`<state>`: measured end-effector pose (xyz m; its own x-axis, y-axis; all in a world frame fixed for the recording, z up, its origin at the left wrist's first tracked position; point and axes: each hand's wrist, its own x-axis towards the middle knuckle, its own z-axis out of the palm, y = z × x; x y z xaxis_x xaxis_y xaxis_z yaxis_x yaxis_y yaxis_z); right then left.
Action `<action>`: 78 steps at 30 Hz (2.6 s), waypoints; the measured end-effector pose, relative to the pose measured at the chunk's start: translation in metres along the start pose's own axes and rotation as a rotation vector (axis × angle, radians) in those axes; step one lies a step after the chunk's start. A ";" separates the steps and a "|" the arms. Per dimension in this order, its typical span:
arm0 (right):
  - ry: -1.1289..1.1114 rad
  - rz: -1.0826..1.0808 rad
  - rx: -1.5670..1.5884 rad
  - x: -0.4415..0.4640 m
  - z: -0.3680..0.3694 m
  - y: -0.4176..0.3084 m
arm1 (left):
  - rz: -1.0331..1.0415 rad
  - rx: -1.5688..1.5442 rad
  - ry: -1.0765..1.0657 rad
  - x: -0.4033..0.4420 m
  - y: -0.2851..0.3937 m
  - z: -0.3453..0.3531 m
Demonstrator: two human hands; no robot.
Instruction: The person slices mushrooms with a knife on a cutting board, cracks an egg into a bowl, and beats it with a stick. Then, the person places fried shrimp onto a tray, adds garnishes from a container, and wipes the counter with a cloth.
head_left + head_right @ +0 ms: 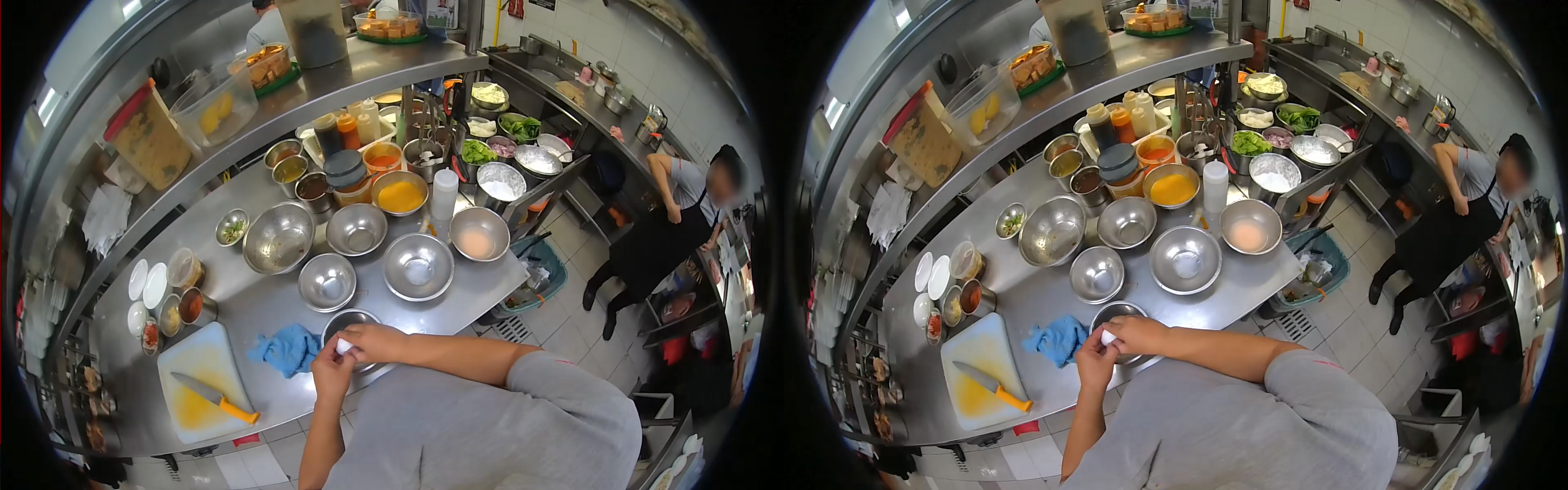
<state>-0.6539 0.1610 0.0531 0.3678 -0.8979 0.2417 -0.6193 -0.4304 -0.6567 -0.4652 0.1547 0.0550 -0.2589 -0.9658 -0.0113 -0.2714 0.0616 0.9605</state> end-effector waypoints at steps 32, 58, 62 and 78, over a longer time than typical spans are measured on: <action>0.253 -0.047 -0.048 0.003 -0.005 0.002 | 0.201 0.317 0.046 0.012 0.013 -0.009; 0.520 -0.157 0.103 -0.066 -0.135 0.030 | -0.254 -1.130 -0.647 0.022 0.111 0.091; 0.937 0.082 -0.349 -0.170 -0.233 0.093 | -0.149 -0.263 -0.396 0.052 0.113 0.110; 0.860 0.159 0.021 -0.017 -0.536 0.388 | -0.118 0.554 0.467 0.003 0.125 0.153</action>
<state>-1.2719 -0.0397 0.1769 -0.3784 -0.7085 0.5957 -0.6027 -0.2998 -0.7395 -0.6419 0.1982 0.1325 0.1896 -0.9728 0.1329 -0.7341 -0.0505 0.6772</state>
